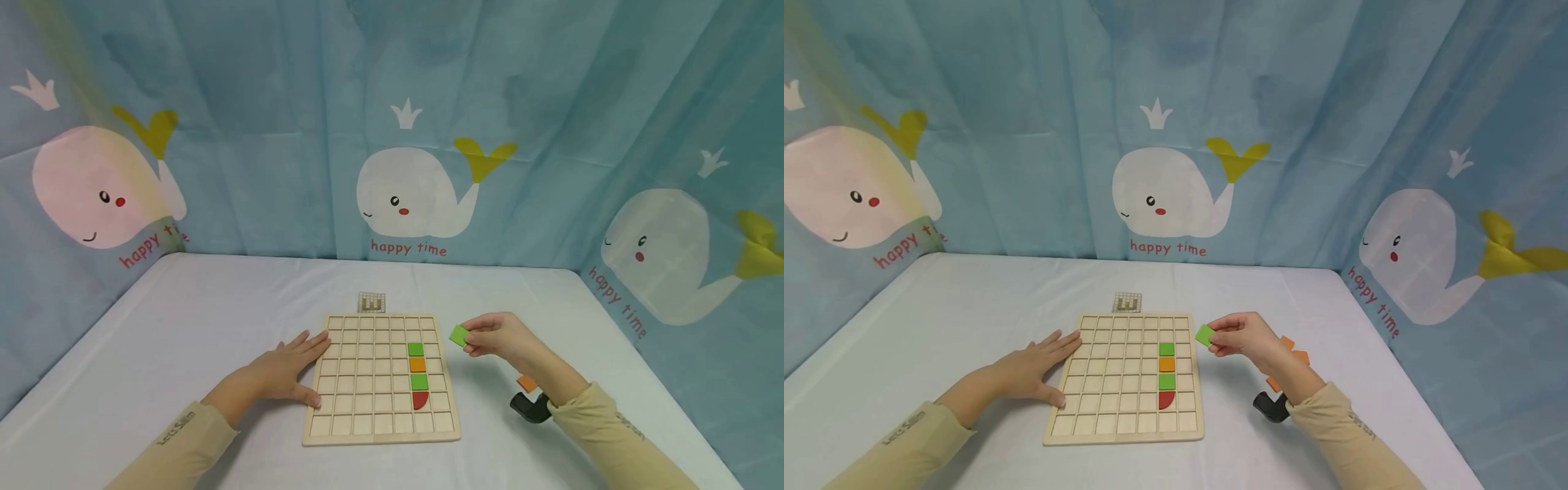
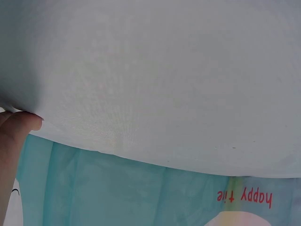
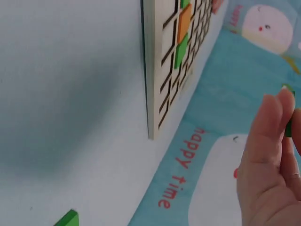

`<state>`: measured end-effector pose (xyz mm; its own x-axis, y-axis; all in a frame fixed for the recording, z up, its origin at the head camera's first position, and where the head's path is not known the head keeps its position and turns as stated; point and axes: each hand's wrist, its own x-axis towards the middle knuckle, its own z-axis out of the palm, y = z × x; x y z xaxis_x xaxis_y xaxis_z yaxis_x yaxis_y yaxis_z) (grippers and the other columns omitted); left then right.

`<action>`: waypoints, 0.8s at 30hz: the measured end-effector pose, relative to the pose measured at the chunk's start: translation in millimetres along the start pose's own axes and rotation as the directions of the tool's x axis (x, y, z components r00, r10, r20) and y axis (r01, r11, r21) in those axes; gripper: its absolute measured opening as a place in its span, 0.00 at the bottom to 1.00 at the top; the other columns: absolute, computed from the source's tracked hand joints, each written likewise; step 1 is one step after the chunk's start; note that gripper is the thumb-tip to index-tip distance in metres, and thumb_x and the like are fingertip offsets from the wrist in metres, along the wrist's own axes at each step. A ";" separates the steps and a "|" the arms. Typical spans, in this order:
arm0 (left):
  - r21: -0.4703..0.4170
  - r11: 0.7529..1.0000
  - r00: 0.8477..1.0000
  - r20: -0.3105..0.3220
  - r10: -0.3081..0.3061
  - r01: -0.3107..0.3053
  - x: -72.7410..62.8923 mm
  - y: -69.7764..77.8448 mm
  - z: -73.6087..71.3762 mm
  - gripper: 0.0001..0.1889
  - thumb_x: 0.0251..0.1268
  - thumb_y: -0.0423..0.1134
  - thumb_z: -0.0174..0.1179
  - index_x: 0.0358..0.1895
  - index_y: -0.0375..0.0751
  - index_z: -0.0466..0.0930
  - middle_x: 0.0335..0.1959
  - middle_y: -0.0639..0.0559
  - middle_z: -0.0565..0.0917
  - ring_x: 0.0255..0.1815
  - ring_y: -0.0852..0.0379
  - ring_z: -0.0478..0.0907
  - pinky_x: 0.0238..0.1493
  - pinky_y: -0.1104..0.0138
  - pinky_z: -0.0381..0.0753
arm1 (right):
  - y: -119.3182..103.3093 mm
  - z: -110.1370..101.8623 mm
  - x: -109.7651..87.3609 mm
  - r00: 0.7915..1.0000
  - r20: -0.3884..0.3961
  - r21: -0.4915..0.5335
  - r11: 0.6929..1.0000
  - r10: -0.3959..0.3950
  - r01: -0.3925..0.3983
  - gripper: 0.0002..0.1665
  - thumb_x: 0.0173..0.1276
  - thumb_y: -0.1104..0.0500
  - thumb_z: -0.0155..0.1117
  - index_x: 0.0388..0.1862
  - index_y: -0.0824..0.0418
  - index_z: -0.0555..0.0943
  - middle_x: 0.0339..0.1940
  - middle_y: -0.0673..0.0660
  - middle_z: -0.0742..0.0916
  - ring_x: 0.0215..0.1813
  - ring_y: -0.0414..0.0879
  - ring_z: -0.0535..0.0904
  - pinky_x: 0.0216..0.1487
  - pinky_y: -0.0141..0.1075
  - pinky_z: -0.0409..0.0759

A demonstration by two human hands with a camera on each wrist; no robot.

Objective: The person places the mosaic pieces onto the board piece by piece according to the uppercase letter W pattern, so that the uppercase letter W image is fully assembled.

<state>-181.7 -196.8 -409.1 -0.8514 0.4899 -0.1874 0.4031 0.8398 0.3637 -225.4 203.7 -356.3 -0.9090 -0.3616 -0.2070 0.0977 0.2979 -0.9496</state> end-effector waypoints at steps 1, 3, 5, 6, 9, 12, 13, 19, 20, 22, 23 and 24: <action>0.001 1.000 1.000 0.001 -0.002 0.002 0.5 -0.2 -0.1 0.59 0.45 0.69 0.65 0.76 0.36 0.53 0.78 0.43 0.51 0.76 0.33 0.44 0.66 0.33 0.50 | -0.2 2.3 0.0 1.000 0.003 0.001 1.000 -0.002 0.002 0.21 0.68 0.67 0.63 0.55 0.80 0.75 0.35 0.57 0.87 0.35 0.45 0.84 0.43 0.37 0.84; 0.002 1.000 1.000 0.001 -0.004 0.004 1.1 -0.6 -0.2 0.59 0.45 0.69 0.65 0.76 0.36 0.53 0.78 0.43 0.51 0.76 0.33 0.44 0.66 0.33 0.50 | -0.8 7.0 -0.3 1.000 0.009 -0.006 1.000 -0.009 0.009 0.20 0.67 0.67 0.63 0.54 0.79 0.76 0.36 0.57 0.87 0.34 0.45 0.84 0.43 0.38 0.84; -0.001 1.000 1.000 -0.002 -0.001 0.001 1.6 -1.4 0.2 0.59 0.45 0.69 0.65 0.76 0.36 0.53 0.78 0.43 0.51 0.76 0.33 0.44 0.66 0.33 0.50 | -0.8 11.7 -0.5 1.000 0.017 -0.023 1.000 -0.014 0.014 0.19 0.67 0.67 0.64 0.53 0.78 0.77 0.36 0.56 0.87 0.35 0.46 0.84 0.43 0.39 0.84; -0.003 1.000 1.000 -0.003 0.003 -0.003 1.6 -1.6 0.3 0.59 0.45 0.69 0.65 0.76 0.35 0.53 0.78 0.43 0.51 0.76 0.33 0.44 0.65 0.33 0.51 | -0.8 14.2 -0.8 1.000 0.021 -0.035 0.999 -0.014 0.015 0.19 0.67 0.66 0.65 0.53 0.77 0.78 0.36 0.55 0.87 0.36 0.47 0.83 0.43 0.39 0.83; 0.001 1.000 1.000 -0.002 0.005 -0.005 1.8 -1.7 0.5 0.59 0.45 0.69 0.65 0.76 0.36 0.53 0.78 0.43 0.51 0.76 0.33 0.44 0.65 0.33 0.51 | -0.9 22.4 -2.6 1.000 0.017 -0.089 0.996 -0.006 0.007 0.18 0.66 0.64 0.66 0.51 0.74 0.81 0.36 0.53 0.87 0.38 0.47 0.82 0.44 0.41 0.81; 0.008 1.000 1.000 -0.003 0.008 -0.008 1.9 -1.7 0.3 0.59 0.45 0.69 0.65 0.76 0.36 0.53 0.78 0.43 0.51 0.76 0.33 0.44 0.65 0.33 0.51 | -0.5 30.3 -3.8 1.000 0.016 -0.132 0.991 0.009 -0.007 0.17 0.66 0.62 0.67 0.50 0.71 0.82 0.35 0.51 0.87 0.38 0.46 0.81 0.45 0.44 0.78; 0.011 1.000 1.000 -0.003 0.007 -0.007 1.9 -1.6 0.2 0.59 0.45 0.69 0.65 0.76 0.36 0.53 0.78 0.43 0.51 0.76 0.33 0.44 0.65 0.33 0.51 | -0.1 32.6 -4.1 1.000 0.018 -0.140 0.990 0.012 -0.010 0.17 0.65 0.62 0.67 0.50 0.70 0.82 0.36 0.51 0.87 0.39 0.46 0.80 0.46 0.44 0.78; 0.007 1.000 1.000 -0.004 0.010 -0.010 1.6 -2.0 -0.1 0.59 0.45 0.69 0.65 0.76 0.36 0.53 0.78 0.43 0.51 0.76 0.33 0.44 0.66 0.33 0.50 | 4.1 44.1 -3.3 0.999 0.049 -0.155 0.988 0.020 -0.012 0.15 0.64 0.63 0.68 0.48 0.69 0.83 0.34 0.51 0.87 0.38 0.45 0.80 0.44 0.42 0.78; 0.006 1.000 1.000 -0.005 0.010 -0.010 1.6 -2.2 0.0 0.59 0.45 0.69 0.65 0.76 0.36 0.53 0.78 0.43 0.50 0.76 0.33 0.44 0.66 0.33 0.50 | 4.9 45.9 -2.8 0.998 0.052 -0.158 0.987 0.023 -0.015 0.15 0.63 0.63 0.69 0.47 0.69 0.83 0.33 0.51 0.87 0.37 0.45 0.80 0.43 0.41 0.77; 0.007 1.000 1.000 -0.005 0.006 -0.006 1.7 -2.5 0.1 0.59 0.44 0.69 0.65 0.76 0.36 0.53 0.78 0.43 0.50 0.76 0.33 0.44 0.66 0.33 0.50 | 6.6 49.4 -2.3 0.998 0.057 -0.168 0.986 0.029 -0.019 0.14 0.63 0.64 0.69 0.46 0.69 0.84 0.32 0.51 0.86 0.36 0.45 0.80 0.42 0.40 0.77; 0.007 1.000 1.000 -0.006 0.007 -0.007 1.5 -2.5 0.2 0.59 0.45 0.69 0.65 0.76 0.36 0.53 0.78 0.43 0.51 0.76 0.33 0.44 0.66 0.33 0.50 | 7.8 50.9 -1.9 0.998 0.058 -0.173 0.985 0.031 -0.020 0.13 0.63 0.64 0.69 0.46 0.69 0.84 0.32 0.50 0.86 0.36 0.45 0.80 0.41 0.40 0.77; 0.006 1.000 1.000 -0.006 0.009 -0.009 1.3 -2.3 0.2 0.59 0.45 0.69 0.65 0.76 0.36 0.53 0.78 0.43 0.51 0.76 0.33 0.44 0.66 0.33 0.51 | 8.9 52.2 -1.5 0.998 0.061 -0.176 0.984 0.033 -0.022 0.13 0.63 0.64 0.69 0.46 0.69 0.84 0.32 0.50 0.86 0.35 0.44 0.80 0.40 0.39 0.77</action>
<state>-183.6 -198.0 -410.4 -0.8499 0.4958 -0.1786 0.4127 0.8369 0.3596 -202.1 160.8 -376.8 -0.8789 -0.4049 -0.2521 0.0447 0.4563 -0.8887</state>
